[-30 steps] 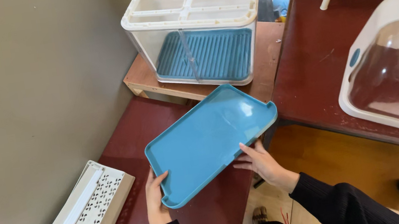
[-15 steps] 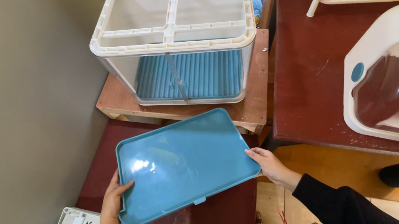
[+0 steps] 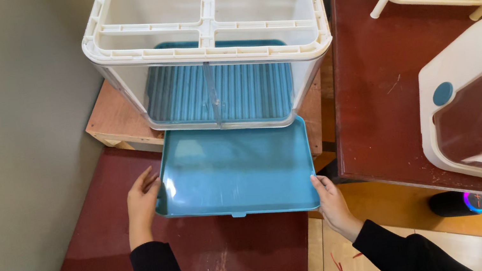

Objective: The person wipes a blue plastic tray with a cloth, then assembles a multi-part storage container by inserting the tray, placing a blue grate, and closing a clear lid. The person then wipes two white perforated trays with the cloth.

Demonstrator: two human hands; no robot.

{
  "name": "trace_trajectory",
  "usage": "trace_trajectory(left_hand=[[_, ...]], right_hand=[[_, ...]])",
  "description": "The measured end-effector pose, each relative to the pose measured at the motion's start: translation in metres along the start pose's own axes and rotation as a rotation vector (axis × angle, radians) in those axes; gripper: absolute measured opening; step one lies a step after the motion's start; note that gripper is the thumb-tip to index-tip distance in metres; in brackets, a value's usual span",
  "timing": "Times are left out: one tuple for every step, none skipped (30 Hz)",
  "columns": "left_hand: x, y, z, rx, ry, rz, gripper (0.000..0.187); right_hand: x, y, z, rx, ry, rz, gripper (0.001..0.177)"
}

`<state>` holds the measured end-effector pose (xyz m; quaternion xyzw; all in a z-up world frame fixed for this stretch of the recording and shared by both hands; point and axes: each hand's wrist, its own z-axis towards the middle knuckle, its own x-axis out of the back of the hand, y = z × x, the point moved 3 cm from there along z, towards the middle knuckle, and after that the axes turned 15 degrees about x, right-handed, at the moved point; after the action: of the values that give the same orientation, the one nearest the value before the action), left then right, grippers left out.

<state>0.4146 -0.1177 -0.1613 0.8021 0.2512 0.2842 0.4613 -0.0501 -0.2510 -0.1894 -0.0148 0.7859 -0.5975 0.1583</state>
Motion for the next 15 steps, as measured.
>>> trace_trajectory(left_hand=[[-0.002,-0.005,0.001,-0.037,0.07,0.028,0.051],[-0.005,-0.01,0.001,-0.075,0.143,0.057,0.051],[-0.009,-0.016,-0.003,-0.098,0.203,-0.029,0.052],[-0.015,-0.023,-0.01,-0.12,0.264,-0.113,0.053],[-0.023,-0.029,-0.018,-0.143,0.325,-0.197,0.054],[-0.034,-0.035,-0.029,-0.116,0.353,-0.291,0.06],[-0.049,-0.04,-0.04,-0.089,0.381,-0.384,0.066],[-0.065,-0.045,-0.053,-0.036,0.336,-0.554,0.07],[-0.085,-0.049,-0.068,0.017,0.289,-0.724,0.075],[-0.106,-0.048,-0.081,0.014,0.254,-0.793,0.077],[-0.122,-0.047,-0.092,0.01,0.219,-0.861,0.08],[-0.134,-0.044,-0.099,0.033,0.191,-0.875,0.082],[-0.144,-0.043,-0.105,0.056,0.164,-0.889,0.084],[-0.15,-0.041,-0.108,0.076,0.133,-0.9,0.086],[-0.151,-0.041,-0.11,0.089,0.156,-0.892,0.085]], right_hand=[[-0.002,0.0,0.002,0.001,0.008,-0.007,0.039],[-0.005,0.001,0.005,0.008,0.005,-0.002,0.039],[-0.009,0.001,0.007,0.014,0.001,0.003,0.039],[-0.014,0.001,0.01,0.02,-0.003,0.009,0.039],[-0.017,0.001,0.011,0.004,-0.01,0.008,0.039],[-0.021,0.001,0.013,-0.011,-0.021,0.007,0.039],[-0.025,0.001,0.014,-0.026,-0.031,0.006,0.039],[-0.029,0.0,0.017,-0.031,-0.028,-0.022,0.039],[-0.033,-0.001,0.02,-0.034,-0.025,-0.05,0.039],[-0.036,-0.001,0.021,-0.038,-0.022,-0.079,0.04],[-0.037,-0.002,0.022,-0.033,-0.027,-0.079,0.04],[-0.038,-0.003,0.023,-0.028,-0.029,-0.08,0.041],[-0.038,-0.003,0.023,-0.024,-0.032,-0.08,0.042],[-0.039,-0.003,0.023,-0.02,-0.045,-0.086,0.043],[-0.039,-0.004,0.023,-0.017,-0.057,-0.093,0.044]])
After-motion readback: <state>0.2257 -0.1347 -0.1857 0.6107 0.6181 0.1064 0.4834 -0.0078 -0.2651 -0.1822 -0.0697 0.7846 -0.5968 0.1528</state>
